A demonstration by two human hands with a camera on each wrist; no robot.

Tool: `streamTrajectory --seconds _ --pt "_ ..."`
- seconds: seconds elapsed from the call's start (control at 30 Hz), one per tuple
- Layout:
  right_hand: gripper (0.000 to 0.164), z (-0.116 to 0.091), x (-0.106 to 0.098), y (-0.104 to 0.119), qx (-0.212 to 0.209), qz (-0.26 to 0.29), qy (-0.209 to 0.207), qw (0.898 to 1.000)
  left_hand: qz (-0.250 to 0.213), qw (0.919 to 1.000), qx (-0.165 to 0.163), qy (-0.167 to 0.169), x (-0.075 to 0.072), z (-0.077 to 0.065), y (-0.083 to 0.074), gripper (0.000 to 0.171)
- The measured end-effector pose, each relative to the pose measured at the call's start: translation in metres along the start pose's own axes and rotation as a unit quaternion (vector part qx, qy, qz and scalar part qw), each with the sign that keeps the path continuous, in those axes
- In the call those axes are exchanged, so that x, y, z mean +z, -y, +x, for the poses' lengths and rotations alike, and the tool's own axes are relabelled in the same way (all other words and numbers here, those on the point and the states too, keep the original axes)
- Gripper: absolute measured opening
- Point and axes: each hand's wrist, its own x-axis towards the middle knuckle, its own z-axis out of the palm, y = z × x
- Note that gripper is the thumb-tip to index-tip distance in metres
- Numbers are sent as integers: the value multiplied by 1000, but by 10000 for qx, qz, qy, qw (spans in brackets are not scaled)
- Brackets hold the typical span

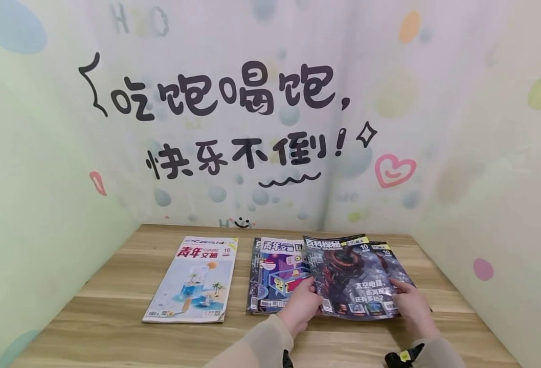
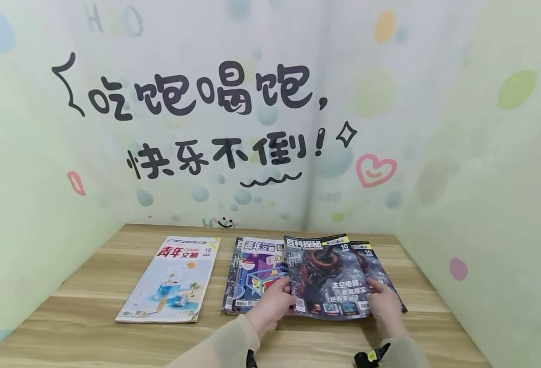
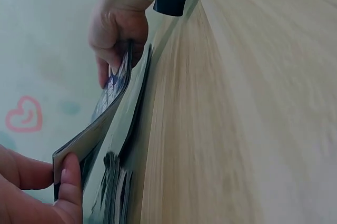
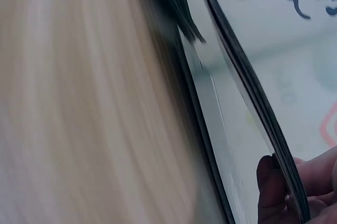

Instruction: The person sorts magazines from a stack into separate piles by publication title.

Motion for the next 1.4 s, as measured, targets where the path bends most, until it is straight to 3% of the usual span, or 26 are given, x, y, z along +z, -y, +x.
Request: streamTrajectory --seconds 0.3,0.53,0.73,0.97,1.4 --pt "62 8 -36 -17 108 204 -10 9997 -197 9991 -147 345 32 3 5 39" --pt "63 13 -59 -23 332 97 179 9992 -652 9934 -357 877 45 2 11 42" --pt "64 15 -65 -27 463 178 241 9985 -339 9931 -529 988 48 -1 11 48" --pt "61 19 -66 -30 433 120 -144 9989 177 9931 -734 903 48 -6 8 50" --pt "51 18 -69 -31 424 -376 -663 9962 110 9937 -637 919 47 -12 6 43"
